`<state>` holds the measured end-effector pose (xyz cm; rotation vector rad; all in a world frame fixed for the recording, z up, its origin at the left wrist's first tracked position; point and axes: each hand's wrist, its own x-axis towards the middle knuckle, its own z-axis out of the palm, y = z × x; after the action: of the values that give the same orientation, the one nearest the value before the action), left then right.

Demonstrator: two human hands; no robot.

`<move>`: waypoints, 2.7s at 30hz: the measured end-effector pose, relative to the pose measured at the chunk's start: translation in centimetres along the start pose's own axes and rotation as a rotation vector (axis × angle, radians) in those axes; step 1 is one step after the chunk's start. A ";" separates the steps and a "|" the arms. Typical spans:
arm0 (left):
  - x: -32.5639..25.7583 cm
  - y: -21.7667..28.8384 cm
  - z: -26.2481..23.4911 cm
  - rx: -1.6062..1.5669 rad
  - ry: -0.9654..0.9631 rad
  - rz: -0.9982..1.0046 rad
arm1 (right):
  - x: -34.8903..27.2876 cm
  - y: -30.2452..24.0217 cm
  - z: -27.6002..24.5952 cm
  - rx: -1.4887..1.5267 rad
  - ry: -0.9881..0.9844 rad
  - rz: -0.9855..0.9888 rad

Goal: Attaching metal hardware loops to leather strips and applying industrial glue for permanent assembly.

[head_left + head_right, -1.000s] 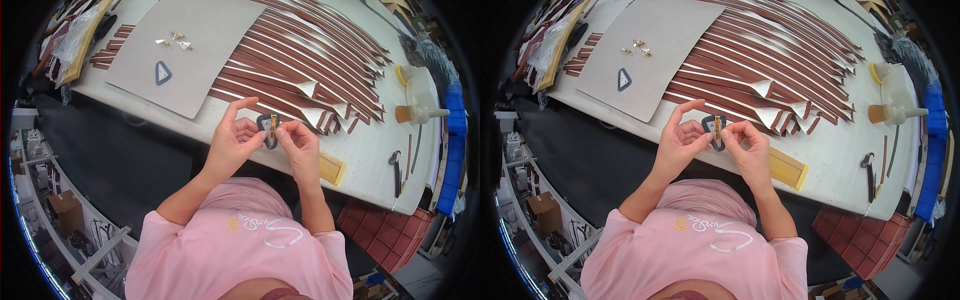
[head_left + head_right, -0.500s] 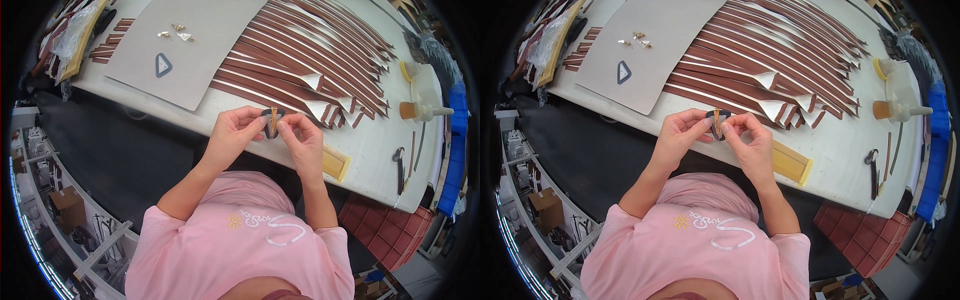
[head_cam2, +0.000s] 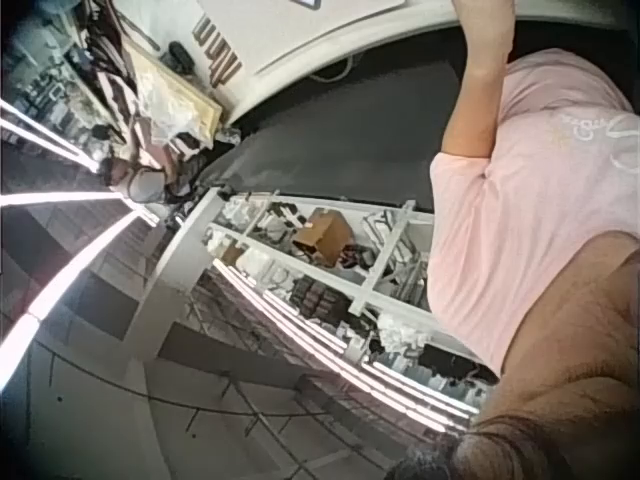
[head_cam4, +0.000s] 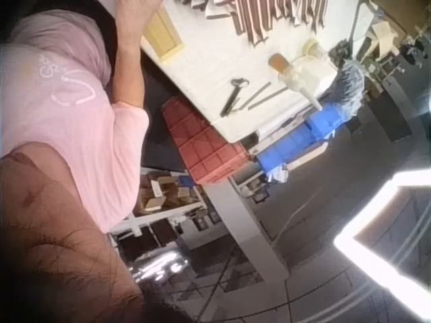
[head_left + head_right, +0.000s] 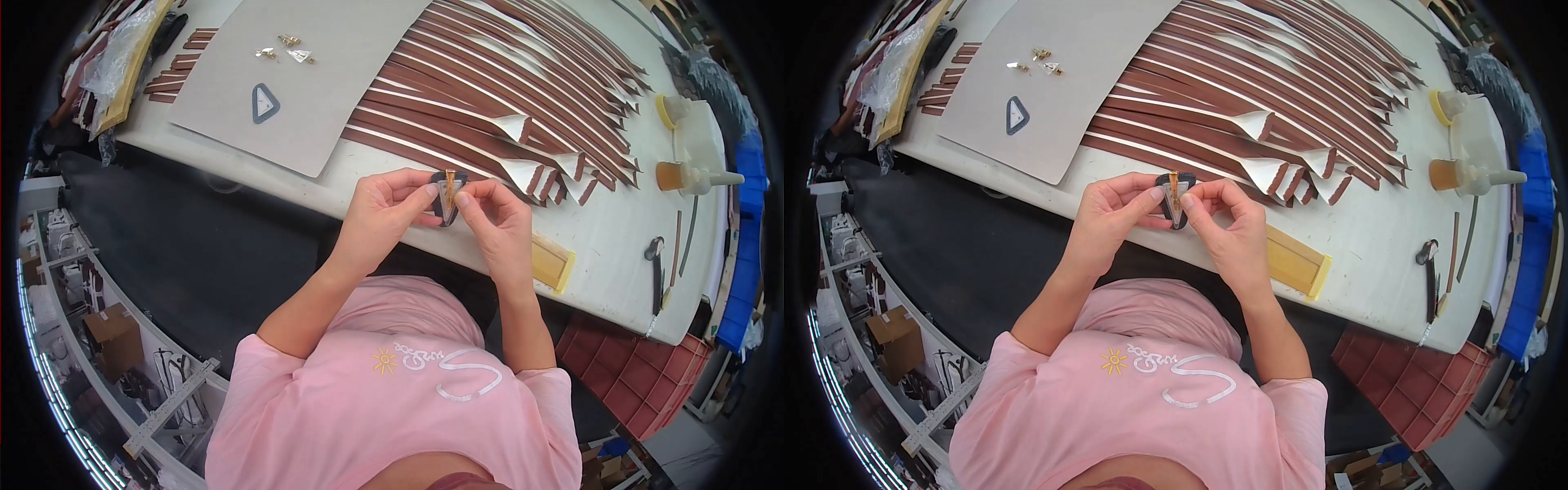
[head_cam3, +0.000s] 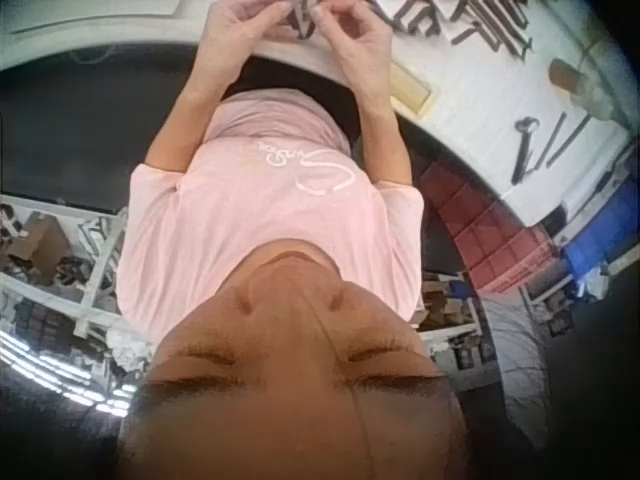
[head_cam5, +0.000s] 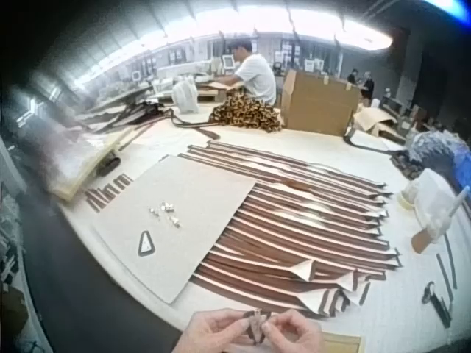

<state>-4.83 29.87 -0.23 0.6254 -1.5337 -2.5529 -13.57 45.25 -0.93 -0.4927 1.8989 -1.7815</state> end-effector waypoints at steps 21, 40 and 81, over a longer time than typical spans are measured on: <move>0.1 -0.5 -0.3 -0.056 0.003 -0.014 | 0.1 -0.1 0.0 -0.028 0.008 0.017; 0.0 -0.4 -0.2 -0.018 -0.012 0.015 | 0.2 -0.3 0.2 -0.060 0.018 0.018; -0.2 -0.7 0.4 0.028 0.061 0.065 | 0.2 -0.4 0.3 -0.037 -0.002 0.008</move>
<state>-4.72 30.58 -0.69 0.6391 -1.5461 -2.4466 -13.59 44.84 -0.59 -0.4993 1.9326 -1.7433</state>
